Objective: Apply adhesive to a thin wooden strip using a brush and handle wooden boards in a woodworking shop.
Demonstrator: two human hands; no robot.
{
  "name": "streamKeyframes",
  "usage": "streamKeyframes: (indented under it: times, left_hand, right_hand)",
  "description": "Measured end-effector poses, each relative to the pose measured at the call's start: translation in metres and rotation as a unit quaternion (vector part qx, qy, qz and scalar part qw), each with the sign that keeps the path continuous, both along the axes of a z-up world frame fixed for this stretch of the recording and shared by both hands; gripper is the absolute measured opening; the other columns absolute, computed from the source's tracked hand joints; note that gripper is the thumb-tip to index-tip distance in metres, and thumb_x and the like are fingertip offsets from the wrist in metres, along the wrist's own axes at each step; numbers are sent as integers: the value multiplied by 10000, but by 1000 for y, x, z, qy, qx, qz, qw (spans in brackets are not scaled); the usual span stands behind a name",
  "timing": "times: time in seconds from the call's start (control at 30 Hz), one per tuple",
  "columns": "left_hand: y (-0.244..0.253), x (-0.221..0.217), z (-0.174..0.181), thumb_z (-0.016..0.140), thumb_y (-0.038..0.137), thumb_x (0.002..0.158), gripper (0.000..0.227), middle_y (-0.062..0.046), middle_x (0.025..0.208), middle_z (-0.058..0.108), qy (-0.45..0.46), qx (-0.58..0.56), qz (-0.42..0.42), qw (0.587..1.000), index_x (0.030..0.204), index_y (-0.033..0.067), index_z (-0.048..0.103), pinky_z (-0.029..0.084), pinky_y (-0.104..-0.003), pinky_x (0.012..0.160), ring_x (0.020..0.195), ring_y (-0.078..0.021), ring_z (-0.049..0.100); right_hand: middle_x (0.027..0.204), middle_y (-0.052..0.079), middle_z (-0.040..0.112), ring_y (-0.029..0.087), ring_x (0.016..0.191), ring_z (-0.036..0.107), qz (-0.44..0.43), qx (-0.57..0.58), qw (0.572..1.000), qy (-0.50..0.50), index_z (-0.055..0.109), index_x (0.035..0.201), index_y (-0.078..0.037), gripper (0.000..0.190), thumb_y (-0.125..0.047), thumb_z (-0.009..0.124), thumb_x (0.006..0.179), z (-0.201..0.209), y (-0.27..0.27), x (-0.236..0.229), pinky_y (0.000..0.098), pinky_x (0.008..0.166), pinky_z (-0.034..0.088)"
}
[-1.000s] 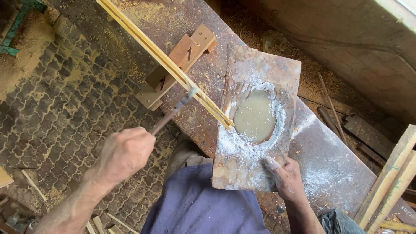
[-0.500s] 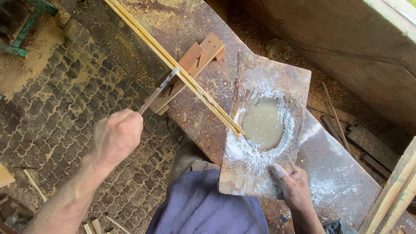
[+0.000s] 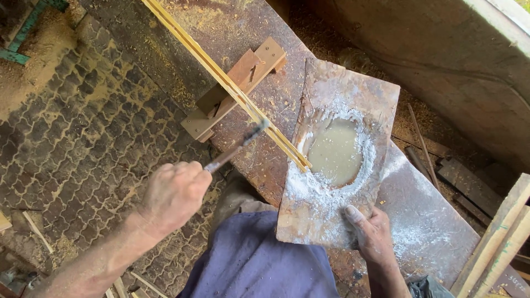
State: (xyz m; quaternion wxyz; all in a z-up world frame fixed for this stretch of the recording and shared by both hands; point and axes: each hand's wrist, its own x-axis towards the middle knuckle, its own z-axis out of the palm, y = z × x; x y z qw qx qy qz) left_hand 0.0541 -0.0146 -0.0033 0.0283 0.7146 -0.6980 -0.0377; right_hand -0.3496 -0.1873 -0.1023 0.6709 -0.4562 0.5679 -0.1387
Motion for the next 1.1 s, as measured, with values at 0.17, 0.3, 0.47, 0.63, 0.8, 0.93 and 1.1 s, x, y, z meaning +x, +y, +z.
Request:
streamKeyframes:
  times: [0.17,0.3,0.47,0.63,0.8,0.93,1.1]
  left_hand:
    - [-6,3,3,670,159,996,243,-54,596,609,15,44,-8,999,805,15,710,427,-284,307,438,-119,558]
    - [-10,-11,5,655,123,953,173,-44,626,603,39,56,-2,998,810,35,699,449,-323,391,498,-142,565]
    - [-16,-51,37,625,75,795,67,-38,687,576,136,2,-72,988,732,97,621,496,-394,553,649,-212,625]
    - [-32,-68,27,617,76,826,53,-66,691,594,155,115,-62,979,772,73,617,533,-415,538,651,-247,650]
    - [-42,-66,9,548,56,908,117,-104,716,596,156,147,-46,976,800,44,589,578,-417,562,675,-278,680]
    - [-30,-75,8,566,121,899,119,-118,676,601,229,207,-54,950,793,66,572,567,-441,587,664,-305,678]
    - [-26,-93,4,608,165,885,179,-130,684,608,301,218,-82,925,743,63,570,547,-465,609,678,-336,669]
  right_hand:
    - [819,95,724,153,675,630,2,-6,1000,-12,722,1000,63,384,-299,747,876,0,3,-3,305,599,504]
    - [824,82,729,145,684,638,-2,-12,1000,-27,726,1010,50,371,-295,742,874,7,5,0,296,610,512]
    - [800,60,711,137,652,615,-12,-16,1000,-21,728,1012,34,342,-283,732,884,14,10,-8,295,585,491]
    - [815,22,729,100,684,634,11,-37,998,-54,729,999,25,312,-269,721,895,38,16,-4,271,615,519]
    - [790,26,723,99,672,627,7,-41,998,-51,743,955,29,284,-248,735,891,34,30,-22,272,604,510]
    - [757,28,709,93,648,608,6,-51,998,-41,752,920,22,279,-256,737,899,43,37,-24,268,578,491]
    - [730,29,691,92,616,582,-3,-42,998,-47,750,916,19,297,-277,728,914,42,37,-22,271,542,467]
